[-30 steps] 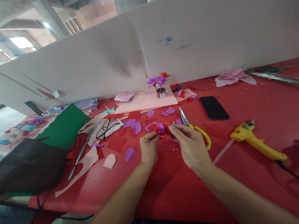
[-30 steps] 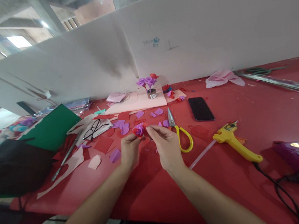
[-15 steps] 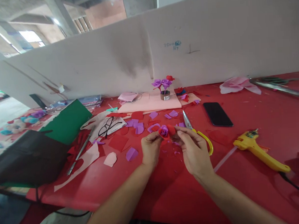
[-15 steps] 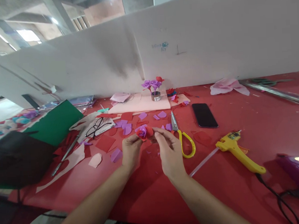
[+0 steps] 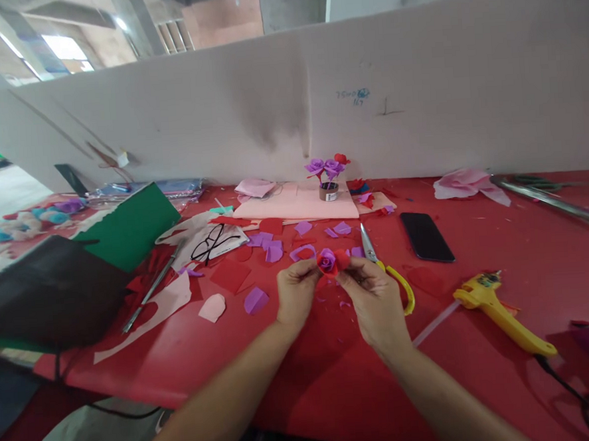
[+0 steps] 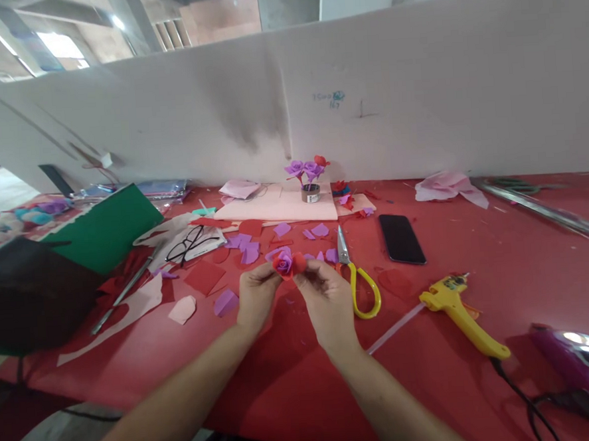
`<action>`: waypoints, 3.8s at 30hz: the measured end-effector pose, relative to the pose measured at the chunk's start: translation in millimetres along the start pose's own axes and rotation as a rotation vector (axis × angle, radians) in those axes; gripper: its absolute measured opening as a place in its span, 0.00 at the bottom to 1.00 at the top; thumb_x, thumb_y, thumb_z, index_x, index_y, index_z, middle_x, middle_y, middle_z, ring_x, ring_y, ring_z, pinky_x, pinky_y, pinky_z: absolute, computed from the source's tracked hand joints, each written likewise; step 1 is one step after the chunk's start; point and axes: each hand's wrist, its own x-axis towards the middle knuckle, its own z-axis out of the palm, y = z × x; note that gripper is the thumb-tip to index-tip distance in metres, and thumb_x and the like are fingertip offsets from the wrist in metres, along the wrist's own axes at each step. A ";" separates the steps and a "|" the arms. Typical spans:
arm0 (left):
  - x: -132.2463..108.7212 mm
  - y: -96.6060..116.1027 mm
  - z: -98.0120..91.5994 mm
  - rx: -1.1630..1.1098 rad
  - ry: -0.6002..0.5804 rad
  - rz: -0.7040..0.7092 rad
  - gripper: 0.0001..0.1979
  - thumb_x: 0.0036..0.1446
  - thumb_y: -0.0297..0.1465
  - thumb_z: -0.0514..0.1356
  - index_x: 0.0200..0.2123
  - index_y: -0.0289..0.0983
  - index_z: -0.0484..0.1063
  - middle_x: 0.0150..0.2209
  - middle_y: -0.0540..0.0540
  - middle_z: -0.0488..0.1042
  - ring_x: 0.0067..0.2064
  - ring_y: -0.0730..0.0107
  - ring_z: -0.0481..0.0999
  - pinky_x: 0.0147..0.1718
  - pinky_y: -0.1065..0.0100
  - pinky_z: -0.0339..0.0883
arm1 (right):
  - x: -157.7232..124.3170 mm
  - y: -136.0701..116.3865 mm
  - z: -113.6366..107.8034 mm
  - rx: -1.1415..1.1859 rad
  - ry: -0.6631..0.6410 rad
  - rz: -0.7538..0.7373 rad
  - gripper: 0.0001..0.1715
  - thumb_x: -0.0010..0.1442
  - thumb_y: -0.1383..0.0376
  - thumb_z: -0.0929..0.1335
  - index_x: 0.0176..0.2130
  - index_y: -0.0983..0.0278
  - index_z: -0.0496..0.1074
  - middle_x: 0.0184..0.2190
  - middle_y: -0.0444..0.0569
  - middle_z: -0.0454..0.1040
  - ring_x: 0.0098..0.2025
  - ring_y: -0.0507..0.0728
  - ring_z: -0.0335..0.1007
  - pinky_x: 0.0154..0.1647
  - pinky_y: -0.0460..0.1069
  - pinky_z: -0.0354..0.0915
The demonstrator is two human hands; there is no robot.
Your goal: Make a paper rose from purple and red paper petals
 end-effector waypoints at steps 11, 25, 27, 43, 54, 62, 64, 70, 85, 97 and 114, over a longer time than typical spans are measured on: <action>1.7 -2.0 -1.2 -0.046 -0.010 -0.030 0.06 0.46 0.27 0.65 0.29 0.37 0.83 0.29 0.46 0.81 0.33 0.67 0.75 0.39 0.66 0.69 | 3.7 -8.7 -7.9 -0.060 -0.024 -0.066 0.12 0.51 0.64 0.76 0.38 0.58 0.78 0.36 0.45 0.80 0.39 0.55 0.75 0.47 0.52 0.70; 0.4 0.3 -2.2 -0.011 -0.051 0.003 0.05 0.47 0.28 0.64 0.26 0.36 0.81 0.27 0.47 0.78 0.31 0.69 0.72 0.39 0.65 0.68 | 11.0 -2.1 -13.7 -0.174 -0.094 0.000 0.13 0.49 0.61 0.76 0.37 0.58 0.79 0.36 0.45 0.79 0.39 0.57 0.74 0.46 0.53 0.69; 0.8 1.8 -1.9 -0.025 -0.044 -0.016 0.04 0.46 0.28 0.65 0.26 0.36 0.82 0.27 0.46 0.78 0.31 0.68 0.73 0.39 0.66 0.68 | 11.6 -2.6 -13.5 -0.186 -0.094 -0.025 0.12 0.49 0.61 0.76 0.36 0.59 0.80 0.37 0.45 0.79 0.39 0.57 0.73 0.46 0.53 0.69; -0.8 -2.7 -0.8 -0.073 -0.113 -0.216 0.04 0.43 0.29 0.69 0.25 0.34 0.81 0.23 0.49 0.76 0.27 0.75 0.68 0.31 0.71 0.61 | 14.8 -18.8 -10.0 0.106 -0.016 0.230 0.14 0.44 0.56 0.77 0.29 0.61 0.76 0.27 0.42 0.76 0.29 0.51 0.69 0.31 0.46 0.64; 0.0 -1.0 1.3 -0.214 -0.106 -0.340 0.07 0.37 0.30 0.71 0.20 0.34 0.77 0.20 0.50 0.73 0.24 0.76 0.70 0.30 0.71 0.62 | 18.2 -17.3 -7.5 0.309 0.029 0.324 0.14 0.40 0.61 0.78 0.23 0.61 0.72 0.21 0.39 0.73 0.25 0.50 0.68 0.34 0.48 0.65; 1.4 0.6 2.3 -0.273 -0.056 -0.385 0.11 0.32 0.30 0.73 0.21 0.33 0.76 0.20 0.50 0.74 0.24 0.74 0.72 0.29 0.70 0.64 | 17.1 -15.6 -6.1 0.313 0.047 0.286 0.14 0.40 0.60 0.78 0.23 0.61 0.72 0.21 0.39 0.71 0.26 0.50 0.66 0.34 0.48 0.66; 1.7 1.8 2.9 -0.282 -0.043 -0.394 0.12 0.31 0.30 0.74 0.20 0.33 0.76 0.20 0.50 0.74 0.23 0.75 0.72 0.29 0.70 0.64 | 16.7 -15.8 -4.8 0.331 0.059 0.296 0.15 0.38 0.60 0.79 0.22 0.61 0.72 0.21 0.39 0.71 0.26 0.50 0.67 0.34 0.48 0.67; 2.0 2.6 2.9 -0.280 -0.029 -0.378 0.10 0.32 0.29 0.73 0.20 0.33 0.76 0.20 0.49 0.74 0.23 0.74 0.72 0.30 0.70 0.64 | 14.7 -13.5 -3.3 0.308 0.053 0.247 0.13 0.39 0.61 0.79 0.22 0.61 0.74 0.22 0.40 0.72 0.27 0.50 0.67 0.35 0.47 0.66; -2.3 8.2 3.0 -0.143 -0.028 -0.162 0.01 0.39 0.25 0.66 0.21 0.35 0.80 0.20 0.50 0.75 0.25 0.76 0.68 0.30 0.71 0.64 | 11.1 -3.9 -8.1 0.137 -0.038 0.067 0.07 0.45 0.65 0.76 0.30 0.59 0.79 0.27 0.42 0.75 0.31 0.52 0.68 0.37 0.49 0.67; -2.6 10.1 -1.5 -0.029 0.009 -0.034 0.05 0.42 0.24 0.64 0.23 0.36 0.81 0.22 0.50 0.77 0.27 0.73 0.70 0.31 0.70 0.66 | 8.7 -2.9 -9.3 -0.014 -0.114 -0.063 0.09 0.48 0.68 0.76 0.32 0.57 0.80 0.31 0.41 0.76 0.35 0.53 0.70 0.43 0.49 0.67; -5.0 5.4 -0.1 -0.067 -0.052 -0.030 0.05 0.45 0.24 0.63 0.24 0.36 0.81 0.25 0.48 0.78 0.29 0.70 0.73 0.33 0.68 0.68 | 10.5 -3.3 -12.4 -0.289 -0.118 -0.269 0.06 0.52 0.66 0.75 0.34 0.57 0.81 0.34 0.45 0.77 0.39 0.57 0.71 0.43 0.52 0.67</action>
